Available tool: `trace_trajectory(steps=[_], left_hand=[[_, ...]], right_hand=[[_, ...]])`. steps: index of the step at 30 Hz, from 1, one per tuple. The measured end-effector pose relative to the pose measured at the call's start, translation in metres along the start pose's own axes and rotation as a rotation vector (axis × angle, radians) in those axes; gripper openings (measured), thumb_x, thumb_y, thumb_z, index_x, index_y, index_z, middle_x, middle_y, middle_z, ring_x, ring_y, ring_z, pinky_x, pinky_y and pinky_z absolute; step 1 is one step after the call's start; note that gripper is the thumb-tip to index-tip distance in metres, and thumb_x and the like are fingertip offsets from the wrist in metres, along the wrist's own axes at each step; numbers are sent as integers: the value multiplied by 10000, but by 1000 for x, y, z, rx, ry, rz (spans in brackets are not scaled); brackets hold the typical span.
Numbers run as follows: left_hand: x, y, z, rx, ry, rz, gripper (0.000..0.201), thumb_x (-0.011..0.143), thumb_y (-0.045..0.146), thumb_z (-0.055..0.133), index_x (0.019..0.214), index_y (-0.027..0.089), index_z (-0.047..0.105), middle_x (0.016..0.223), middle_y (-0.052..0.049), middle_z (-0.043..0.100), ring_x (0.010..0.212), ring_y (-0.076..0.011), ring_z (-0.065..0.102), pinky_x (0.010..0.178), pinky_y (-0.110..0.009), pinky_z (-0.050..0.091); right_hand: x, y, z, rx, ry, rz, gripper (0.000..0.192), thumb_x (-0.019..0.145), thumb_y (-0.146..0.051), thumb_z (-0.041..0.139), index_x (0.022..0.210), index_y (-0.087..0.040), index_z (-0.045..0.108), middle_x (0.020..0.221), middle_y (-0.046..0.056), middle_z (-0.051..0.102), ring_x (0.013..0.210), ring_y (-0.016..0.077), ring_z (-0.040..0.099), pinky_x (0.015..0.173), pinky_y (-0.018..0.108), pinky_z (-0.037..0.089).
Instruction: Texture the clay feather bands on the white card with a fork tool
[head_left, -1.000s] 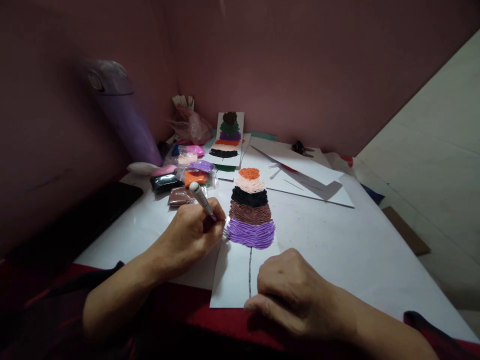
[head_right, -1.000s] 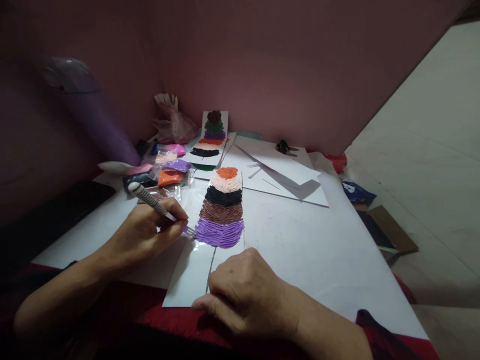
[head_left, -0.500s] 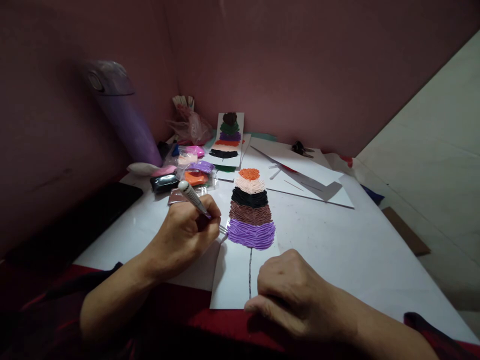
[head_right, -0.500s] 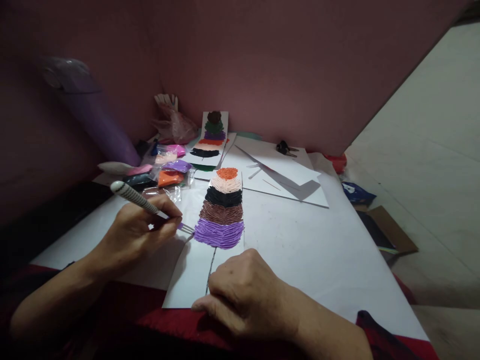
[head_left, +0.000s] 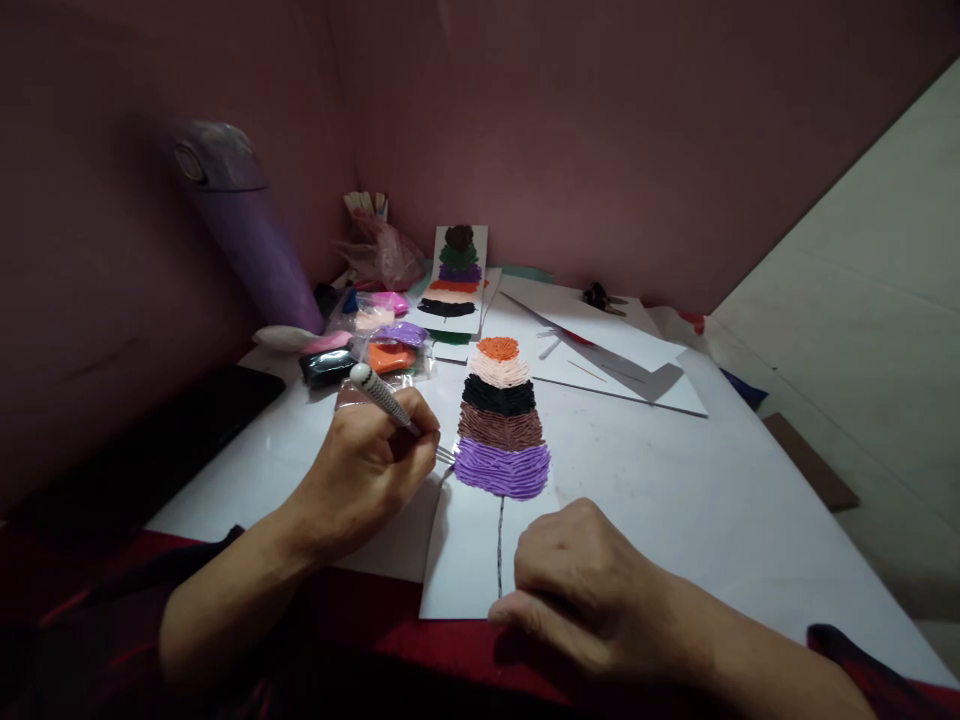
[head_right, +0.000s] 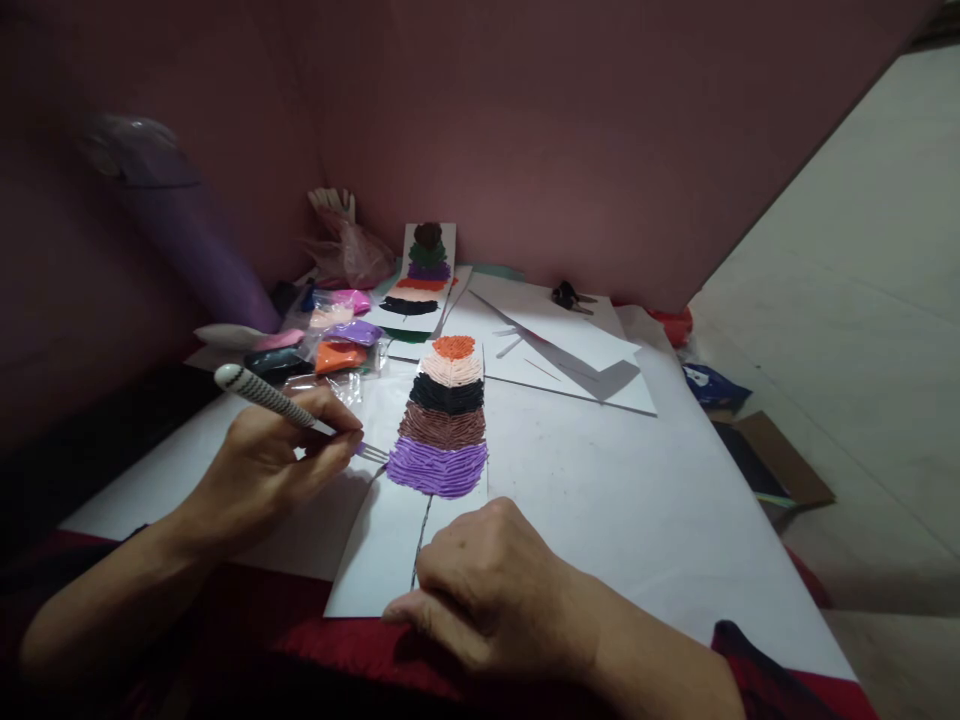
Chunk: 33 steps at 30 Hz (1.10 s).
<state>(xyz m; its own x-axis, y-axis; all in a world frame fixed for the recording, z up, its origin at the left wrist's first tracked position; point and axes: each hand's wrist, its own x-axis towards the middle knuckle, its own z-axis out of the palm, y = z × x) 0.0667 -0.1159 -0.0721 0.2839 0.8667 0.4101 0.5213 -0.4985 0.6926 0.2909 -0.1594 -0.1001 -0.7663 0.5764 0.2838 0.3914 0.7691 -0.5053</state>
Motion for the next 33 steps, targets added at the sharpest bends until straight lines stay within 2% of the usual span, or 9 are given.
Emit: trace_trajectory(steps=[5,11,22,26,33], left_hand=[[-1,1,1,-25,-10,5,103,799,124,552,711,166,587,609,17,549,549,-96,480,483,-210,381],[-2,4,7,-111,-111,42,108,839,150,528,752,162,590,618,20,530,539,-94,479,477,-212,397],[-3,7,15,-200,-209,48,123,822,124,487,755,142,589,638,8,537,569,-101,488,497,-221,406],[-4,6,19,-202,-218,66,111,826,113,501,767,139,592,631,21,524,562,-93,472,514,-226,406],[-5,7,24,-194,-227,75,109,839,120,508,776,139,595,627,26,523,566,-92,467,520,-231,396]], right_hand=[[-1,0,1,11,13,0,372,912,-295,519,567,-183,435,522,-55,387,487,81,314,499,257,259],[-1,0,0,10,-8,15,356,907,-293,524,582,-184,431,525,-56,392,491,81,314,513,257,256],[1,-2,-2,-4,17,26,360,880,-252,547,560,-182,399,520,-67,350,487,79,280,512,241,255],[1,-1,-2,-13,25,-7,361,900,-284,530,568,-180,438,520,-53,399,493,87,317,508,259,244],[0,1,0,5,24,-5,362,892,-282,535,564,-185,417,524,-58,375,491,86,307,502,258,240]])
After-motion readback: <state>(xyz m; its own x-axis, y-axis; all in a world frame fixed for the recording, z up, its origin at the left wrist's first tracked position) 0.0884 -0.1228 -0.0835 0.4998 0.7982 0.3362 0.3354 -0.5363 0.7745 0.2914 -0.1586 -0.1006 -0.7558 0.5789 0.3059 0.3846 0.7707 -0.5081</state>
